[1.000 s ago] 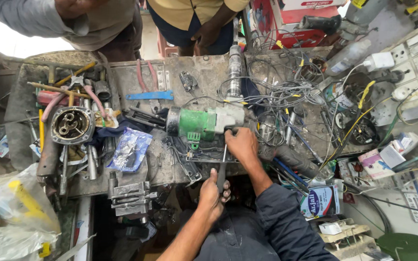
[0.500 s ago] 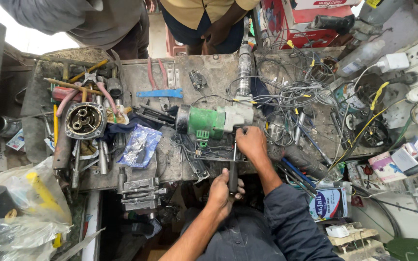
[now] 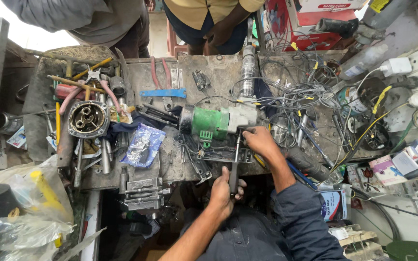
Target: The person works at a cluttered repair bench disassembling and reassembling a green power tool. They unscrew parts with a screwdriver, handle small components and wires, pick up a cordless drill, and fit the tool's housing and base plate back together by hand.
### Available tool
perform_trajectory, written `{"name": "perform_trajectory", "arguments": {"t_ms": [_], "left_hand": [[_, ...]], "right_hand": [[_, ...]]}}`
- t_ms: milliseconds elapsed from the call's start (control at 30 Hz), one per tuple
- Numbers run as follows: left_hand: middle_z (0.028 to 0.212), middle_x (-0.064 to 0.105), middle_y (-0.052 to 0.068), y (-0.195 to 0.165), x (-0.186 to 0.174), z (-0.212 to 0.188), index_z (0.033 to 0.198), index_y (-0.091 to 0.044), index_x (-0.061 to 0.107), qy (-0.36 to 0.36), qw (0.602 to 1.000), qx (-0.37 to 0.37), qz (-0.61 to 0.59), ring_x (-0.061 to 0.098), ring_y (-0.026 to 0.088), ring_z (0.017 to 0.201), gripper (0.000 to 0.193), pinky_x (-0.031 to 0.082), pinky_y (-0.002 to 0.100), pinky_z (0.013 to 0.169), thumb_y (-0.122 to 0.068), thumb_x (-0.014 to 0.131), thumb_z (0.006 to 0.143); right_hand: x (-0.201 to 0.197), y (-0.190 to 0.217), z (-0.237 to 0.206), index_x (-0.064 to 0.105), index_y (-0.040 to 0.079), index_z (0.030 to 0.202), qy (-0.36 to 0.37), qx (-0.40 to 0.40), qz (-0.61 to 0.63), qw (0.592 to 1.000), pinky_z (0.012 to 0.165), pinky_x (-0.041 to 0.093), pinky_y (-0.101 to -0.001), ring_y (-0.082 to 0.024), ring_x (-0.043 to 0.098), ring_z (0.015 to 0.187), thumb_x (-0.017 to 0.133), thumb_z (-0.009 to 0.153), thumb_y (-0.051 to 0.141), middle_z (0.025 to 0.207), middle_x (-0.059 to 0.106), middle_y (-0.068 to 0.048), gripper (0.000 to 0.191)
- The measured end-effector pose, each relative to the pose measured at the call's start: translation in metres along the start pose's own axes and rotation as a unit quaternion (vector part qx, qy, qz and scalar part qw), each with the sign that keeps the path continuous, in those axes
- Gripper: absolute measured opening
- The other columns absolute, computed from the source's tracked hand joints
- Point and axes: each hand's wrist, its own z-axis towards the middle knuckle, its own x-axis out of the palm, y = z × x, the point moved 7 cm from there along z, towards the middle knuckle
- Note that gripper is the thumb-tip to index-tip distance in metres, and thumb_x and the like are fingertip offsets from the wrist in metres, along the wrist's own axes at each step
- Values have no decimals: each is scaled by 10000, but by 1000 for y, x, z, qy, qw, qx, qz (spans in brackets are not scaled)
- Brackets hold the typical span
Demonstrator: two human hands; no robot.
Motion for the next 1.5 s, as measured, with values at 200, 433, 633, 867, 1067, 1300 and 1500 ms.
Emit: {"name": "perform_trajectory", "arguments": {"t_ms": [200,433,633,867,1067,1300,1500], "left_hand": [[818,615,70,1,-5,2,1057,-38,594,-6,997,59,47,595,144,649,350,460,282,518,-386,614,1065],[726,659,116,6,1,6,994,-44,605,17,1000,-4,-8,595,182,545,506,447,279,445,-518,428,998],[787,620,59,-3,2,-2,1026,-43,579,-10,995,75,69,583,139,626,341,457,293,502,-380,593,1080],[712,641,99,2,8,4,931,-53,577,34,999,-14,18,563,175,521,459,427,293,430,-481,446,1034],[779,634,56,2,3,-1,972,-87,561,10,1000,14,-11,599,142,596,424,425,277,467,-500,485,1028],[776,640,61,5,-6,10,1043,-35,615,12,999,27,41,632,156,605,469,486,283,498,-492,508,1039],[745,683,88,-3,6,0,1066,-69,587,23,998,27,46,603,158,541,487,449,277,446,-525,422,1021]], "right_hand": [[-1,-2,1,761,-35,1044,6,19,-9,1000,699,542,-371,-186,707,727,648,901,262,778,771,-147,349],[-2,-4,1,769,-38,1001,16,17,10,1000,647,526,-362,-173,672,669,640,902,254,733,759,-128,334],[-5,-2,0,780,-40,960,21,14,0,1000,640,523,-366,-177,669,656,638,897,256,719,759,-123,334],[-5,2,-1,773,-27,1006,-7,12,-35,999,687,546,-366,-208,727,696,673,886,290,746,761,-146,353],[-3,3,-3,791,-7,974,-37,23,-43,998,683,547,-384,-225,736,692,682,886,318,731,758,-146,354],[-2,3,-3,795,1,942,-32,25,-49,998,681,550,-388,-239,740,678,681,894,335,715,758,-141,356],[-4,4,-3,793,4,952,-42,15,-56,997,698,542,-405,-245,740,701,676,894,334,732,758,-151,355]]}}
